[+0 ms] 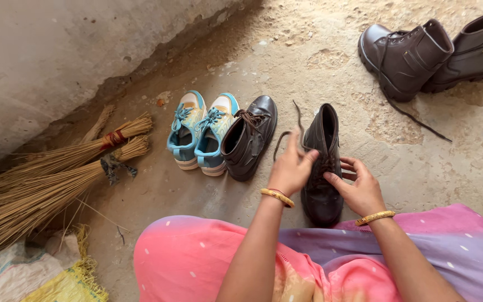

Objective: The person unlaces a dark brown shoe, removes the laces, and then relaces the same shoe. They repeat the process on a second dark brown shoe, threading the laces through the eyelets and tying them.

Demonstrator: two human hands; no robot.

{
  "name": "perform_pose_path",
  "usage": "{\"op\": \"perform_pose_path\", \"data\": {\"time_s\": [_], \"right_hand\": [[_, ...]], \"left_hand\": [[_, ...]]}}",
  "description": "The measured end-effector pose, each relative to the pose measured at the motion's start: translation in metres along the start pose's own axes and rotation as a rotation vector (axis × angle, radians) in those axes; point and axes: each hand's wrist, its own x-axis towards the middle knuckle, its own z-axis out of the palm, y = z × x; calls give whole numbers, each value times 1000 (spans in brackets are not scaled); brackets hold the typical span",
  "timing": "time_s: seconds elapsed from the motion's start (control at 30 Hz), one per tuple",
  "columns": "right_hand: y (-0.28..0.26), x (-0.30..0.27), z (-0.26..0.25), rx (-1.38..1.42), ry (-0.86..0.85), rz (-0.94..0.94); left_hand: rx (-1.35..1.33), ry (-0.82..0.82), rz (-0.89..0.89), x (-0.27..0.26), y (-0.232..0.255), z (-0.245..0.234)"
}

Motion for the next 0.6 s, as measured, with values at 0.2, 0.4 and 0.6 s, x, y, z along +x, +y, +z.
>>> {"op": "perform_pose_path", "data": {"time_s": [0.2, 0.4, 0.6], "right_hand": [[-13, -31, -3, -167, 213, -423], [-14, -55, 11, 444, -322, -459], [-3, -49, -35, 295, -455, -25]], "left_hand": [[-756, -116, -158, -13, -8, 27], [-1348, -238, -281, -38, 6, 12], [-1130, -292, -205, -27, 4, -24]]}}
